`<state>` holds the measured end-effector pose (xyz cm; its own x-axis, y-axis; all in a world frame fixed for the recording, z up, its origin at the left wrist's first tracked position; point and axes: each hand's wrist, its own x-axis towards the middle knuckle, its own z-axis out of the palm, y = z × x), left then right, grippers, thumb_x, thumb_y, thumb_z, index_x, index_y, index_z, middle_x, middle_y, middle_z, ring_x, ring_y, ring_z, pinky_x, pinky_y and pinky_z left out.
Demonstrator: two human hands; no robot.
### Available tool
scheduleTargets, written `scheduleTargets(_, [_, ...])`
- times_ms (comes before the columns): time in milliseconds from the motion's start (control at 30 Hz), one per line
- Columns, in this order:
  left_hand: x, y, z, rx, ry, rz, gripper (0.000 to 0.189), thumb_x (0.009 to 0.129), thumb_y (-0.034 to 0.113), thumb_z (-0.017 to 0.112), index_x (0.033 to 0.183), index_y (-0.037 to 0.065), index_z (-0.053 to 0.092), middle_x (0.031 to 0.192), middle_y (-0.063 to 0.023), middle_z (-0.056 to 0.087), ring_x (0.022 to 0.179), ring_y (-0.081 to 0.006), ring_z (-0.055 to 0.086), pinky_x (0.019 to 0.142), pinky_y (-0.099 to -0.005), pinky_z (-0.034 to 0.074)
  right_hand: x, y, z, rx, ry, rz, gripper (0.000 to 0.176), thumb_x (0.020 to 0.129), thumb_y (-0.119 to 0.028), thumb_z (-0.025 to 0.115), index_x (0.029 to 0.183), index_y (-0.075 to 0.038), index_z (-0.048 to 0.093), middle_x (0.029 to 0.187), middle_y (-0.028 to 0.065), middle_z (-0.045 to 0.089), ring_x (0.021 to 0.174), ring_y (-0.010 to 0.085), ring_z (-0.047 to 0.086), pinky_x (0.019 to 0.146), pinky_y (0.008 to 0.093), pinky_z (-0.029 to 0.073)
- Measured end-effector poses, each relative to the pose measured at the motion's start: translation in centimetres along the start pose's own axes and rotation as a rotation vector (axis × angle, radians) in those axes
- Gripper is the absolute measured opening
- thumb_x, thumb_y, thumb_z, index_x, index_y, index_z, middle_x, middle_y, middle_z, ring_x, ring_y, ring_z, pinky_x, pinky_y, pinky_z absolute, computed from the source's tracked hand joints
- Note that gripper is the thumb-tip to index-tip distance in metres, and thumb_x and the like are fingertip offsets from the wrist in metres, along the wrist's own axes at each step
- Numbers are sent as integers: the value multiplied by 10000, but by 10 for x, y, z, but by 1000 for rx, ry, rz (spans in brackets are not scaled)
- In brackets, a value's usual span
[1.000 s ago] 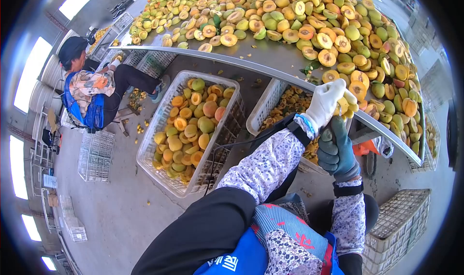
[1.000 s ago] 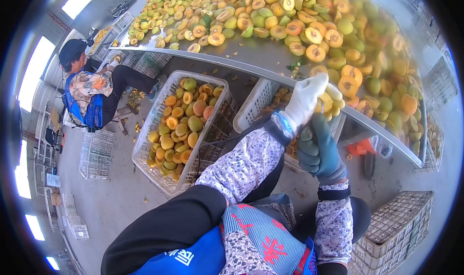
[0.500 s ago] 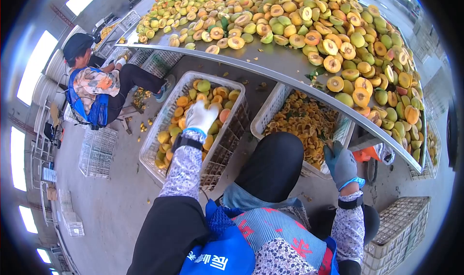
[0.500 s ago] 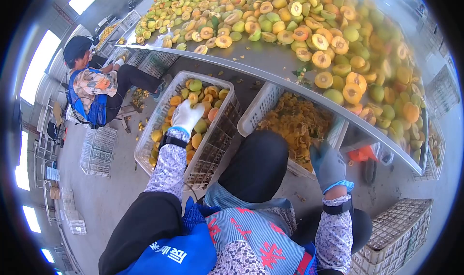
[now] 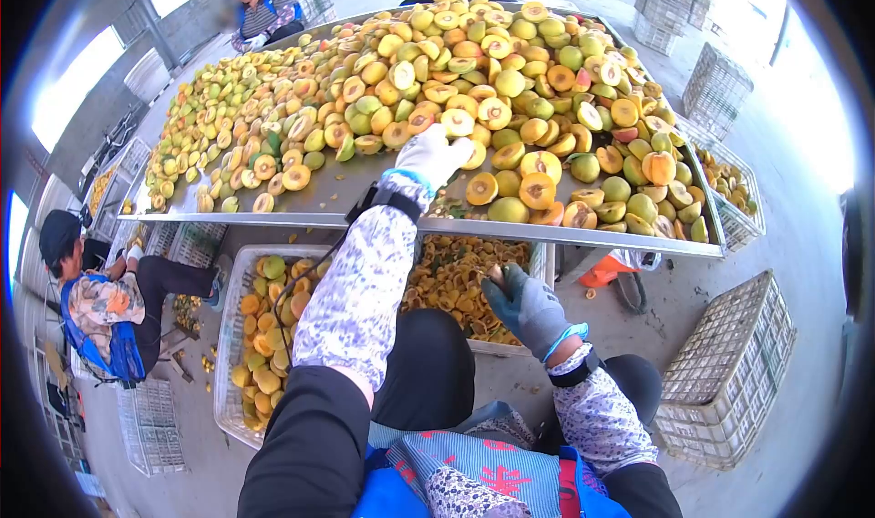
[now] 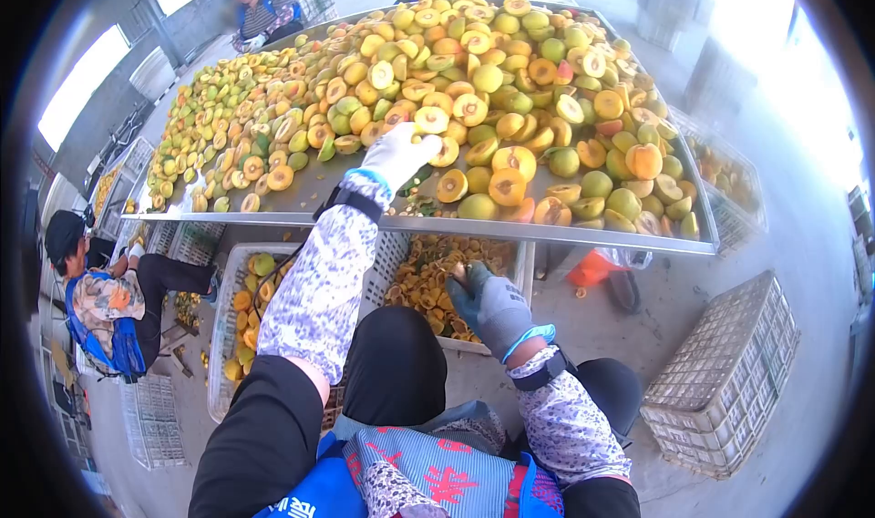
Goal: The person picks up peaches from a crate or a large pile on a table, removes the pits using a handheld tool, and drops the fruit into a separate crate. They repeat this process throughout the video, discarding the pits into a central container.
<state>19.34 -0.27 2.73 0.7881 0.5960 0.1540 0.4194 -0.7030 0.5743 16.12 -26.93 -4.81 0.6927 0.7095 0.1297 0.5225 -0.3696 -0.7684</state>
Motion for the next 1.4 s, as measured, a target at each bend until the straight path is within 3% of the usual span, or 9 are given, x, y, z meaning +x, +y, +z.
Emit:
scheduleTargets(200, [32,5,53,185,-103,157,503,840,375,666,1247,88,597,1168,-229,668,1110,-398,633,965,-471,486,4,-4,-9,114,57,-24,242,935,-267,680,944,-28,641,832,254,673,807,452,648,676,499,505])
scheduleTargets(333, [1,14,24,-541,-90,-6,546,825,345,799,1210,-8,639,1007,-60,700,866,-104,637,745,-248,520,11,-19,-24,304,150,-105,214,978,-227,626,975,-13,632,818,232,672,778,425,668,642,454,499])
scheduleTargets(500, [-80,44,4,-853,-3,251,348,950,285,674,1165,12,661,1045,-47,670,934,-103,624,854,-270,506,20,-34,-28,501,249,-221,211,1008,-216,582,1029,-7,610,787,214,655,734,424,654,617,428,488])
scheduleTargets(600, [-119,55,14,-1199,-67,173,315,1018,203,572,1269,12,581,1110,-88,656,1068,-157,620,929,-286,496,19,-28,-23,418,297,-282,195,1009,-182,557,1054,-4,624,798,169,680,713,272,679,652,364,507])
scheduleTargets(767, [-134,43,20,-1242,-2,313,355,1049,221,500,1309,-19,531,1226,-174,632,1162,-239,622,1014,-355,493,17,-24,-37,248,257,-177,219,994,-230,593,1007,-12,614,796,231,663,755,426,657,620,465,491])
scheduleTargets(1033, [-130,35,38,-1766,-145,3,381,1031,258,514,1248,-47,584,1200,-207,639,1157,-330,621,1003,-448,520,10,-21,-27,198,182,-187,208,982,-198,607,1053,-5,636,820,234,679,761,440,668,639,451,513])
scheduleTargets(1133, [-133,37,47,-1325,59,148,391,1032,257,497,1255,-49,591,1184,-210,646,1120,-327,638,955,-465,551,12,-12,-12,222,174,-174,272,964,-285,639,1014,-18,637,826,251,672,775,465,645,641,503,502])
scheduleTargets(1200, [-134,45,41,-1648,-44,-89,401,1007,245,515,1268,-46,601,1177,-203,658,1086,-319,659,916,-464,573,11,-11,-12,200,184,-181,295,955,-318,650,991,-25,641,820,255,668,770,472,637,637,526,497])
scheduleTargets(1400, [-138,51,34,-1748,-210,-145,437,1017,333,524,1232,-31,635,1144,-177,687,1009,-300,692,862,-449,589,9,-16,-22,129,165,-182,286,957,-318,657,979,-33,649,815,243,670,757,462,639,631,523,499])
